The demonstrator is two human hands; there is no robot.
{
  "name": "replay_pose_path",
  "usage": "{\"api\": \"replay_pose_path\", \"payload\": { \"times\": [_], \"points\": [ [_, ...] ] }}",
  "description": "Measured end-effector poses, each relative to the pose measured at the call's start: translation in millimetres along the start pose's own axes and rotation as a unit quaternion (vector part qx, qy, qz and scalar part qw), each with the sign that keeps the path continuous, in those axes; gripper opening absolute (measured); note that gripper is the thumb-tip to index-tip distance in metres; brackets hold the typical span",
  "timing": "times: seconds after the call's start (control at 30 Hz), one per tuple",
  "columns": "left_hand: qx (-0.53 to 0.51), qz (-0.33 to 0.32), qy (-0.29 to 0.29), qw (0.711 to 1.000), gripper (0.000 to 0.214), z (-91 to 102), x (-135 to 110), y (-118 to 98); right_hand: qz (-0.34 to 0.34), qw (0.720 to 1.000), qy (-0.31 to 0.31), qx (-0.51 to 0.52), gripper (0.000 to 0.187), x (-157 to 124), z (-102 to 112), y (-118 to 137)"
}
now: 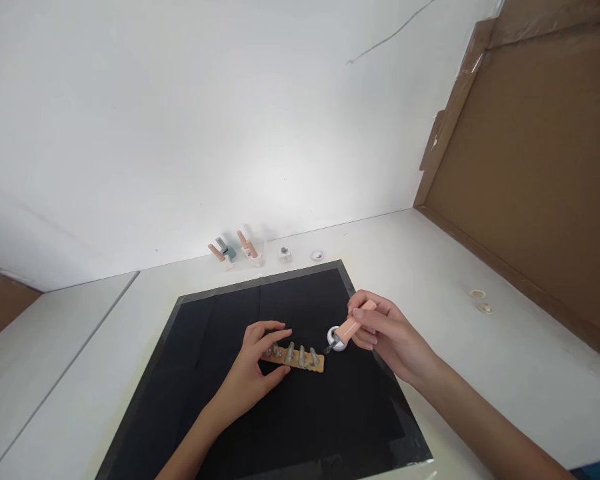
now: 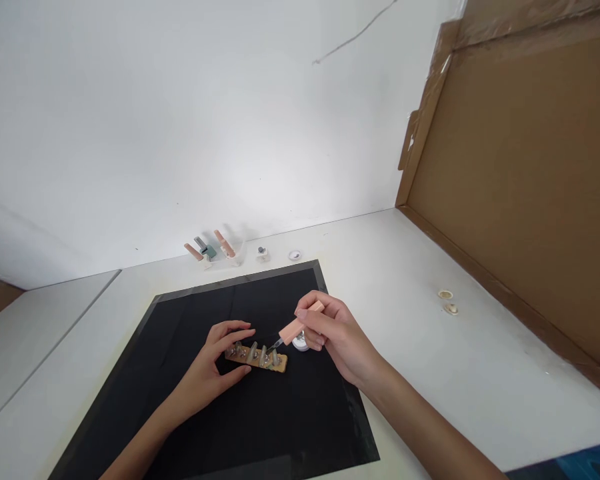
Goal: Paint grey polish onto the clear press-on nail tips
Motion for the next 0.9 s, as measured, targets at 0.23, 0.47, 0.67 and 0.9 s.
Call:
{"api": "replay_pose_path", "payload": {
  "times": [0.23, 0.47, 0.67, 0.9],
  "points": [
    [-0.011, 0.046, 0.006, 0.999, 0.065, 11.0, -6, 6, -0.007, 1.0, 0.0, -0.005, 0.016, 0, 0, -1],
    [-0.017, 0.041, -0.003, 0.999, 0.065, 2.9, -2, 17, -0.01, 1.0, -0.004, -0.009, 0.016, 1, 0, -2],
    [-0.019, 0.031, -0.006, 0.999, 0.06, 3.3, -1, 18, -0.011, 1.0, -0.009, -0.01, 0.018, 1, -2, 0],
    [-0.024, 0.023, -0.055, 0.998, 0.059, 2.3, 2, 16, -0.01, 1.0, -0.006, -0.015, 0.017, 1, -1, -1]
  ]
}}
Point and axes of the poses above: each hand's wrist, its own x-axis towards the middle knuckle, its own z-axis out of the back of the hand, y = z × x, the point moved 2 cm from there along x, towards the middle knuckle, and after that the axes turned 3 degrees about y, right-handed, at the moved point
